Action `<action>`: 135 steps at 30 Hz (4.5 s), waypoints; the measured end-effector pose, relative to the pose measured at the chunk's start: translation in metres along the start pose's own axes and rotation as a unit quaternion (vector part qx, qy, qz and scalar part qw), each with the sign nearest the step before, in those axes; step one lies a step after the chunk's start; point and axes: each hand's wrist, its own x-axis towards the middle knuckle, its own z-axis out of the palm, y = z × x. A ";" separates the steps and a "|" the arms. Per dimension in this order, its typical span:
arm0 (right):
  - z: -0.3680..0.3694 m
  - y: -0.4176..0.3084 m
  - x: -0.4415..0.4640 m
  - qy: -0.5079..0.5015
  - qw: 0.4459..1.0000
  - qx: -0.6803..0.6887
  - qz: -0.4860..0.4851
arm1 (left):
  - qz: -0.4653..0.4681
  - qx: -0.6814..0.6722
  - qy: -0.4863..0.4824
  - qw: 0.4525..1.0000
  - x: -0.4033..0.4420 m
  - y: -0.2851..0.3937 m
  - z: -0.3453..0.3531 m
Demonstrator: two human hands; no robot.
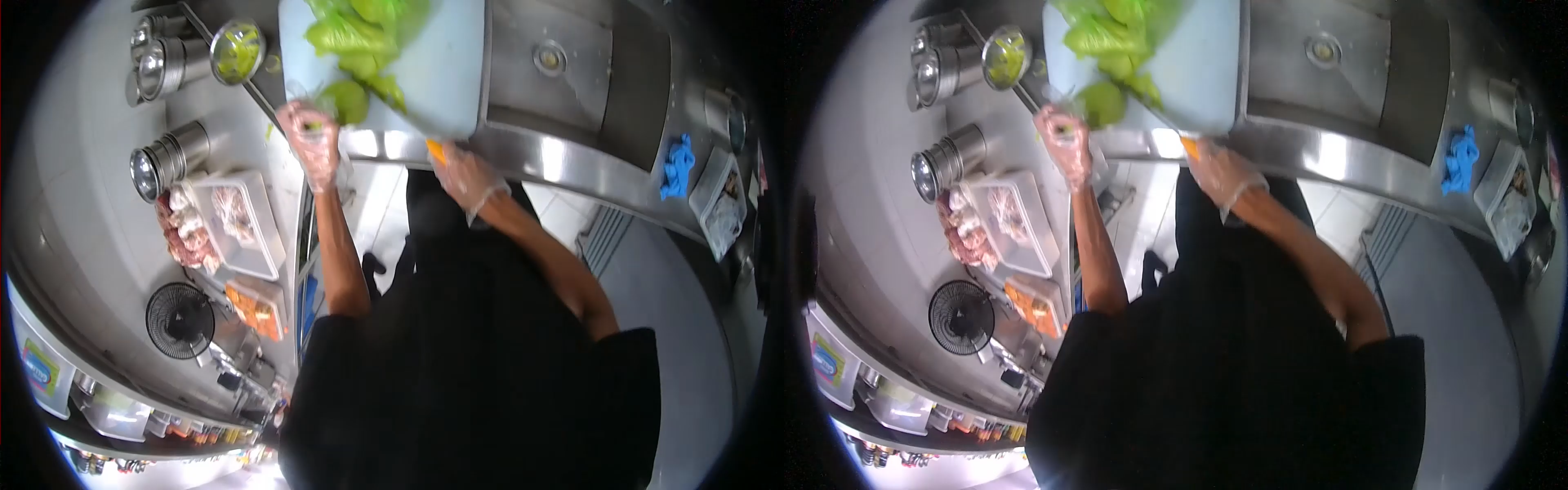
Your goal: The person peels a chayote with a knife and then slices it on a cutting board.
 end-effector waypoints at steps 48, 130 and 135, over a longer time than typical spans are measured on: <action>-0.076 -0.074 0.037 -0.108 0.992 -0.022 0.059 | -0.016 -0.126 0.279 0.952 0.004 0.015 0.056; -0.040 -0.048 -0.029 -0.081 0.993 0.042 0.076 | -0.187 -0.213 0.385 0.879 -0.007 0.014 0.062; -0.029 -0.040 -0.024 -0.077 0.995 0.032 0.052 | -0.096 0.006 0.355 0.930 -0.007 0.017 0.059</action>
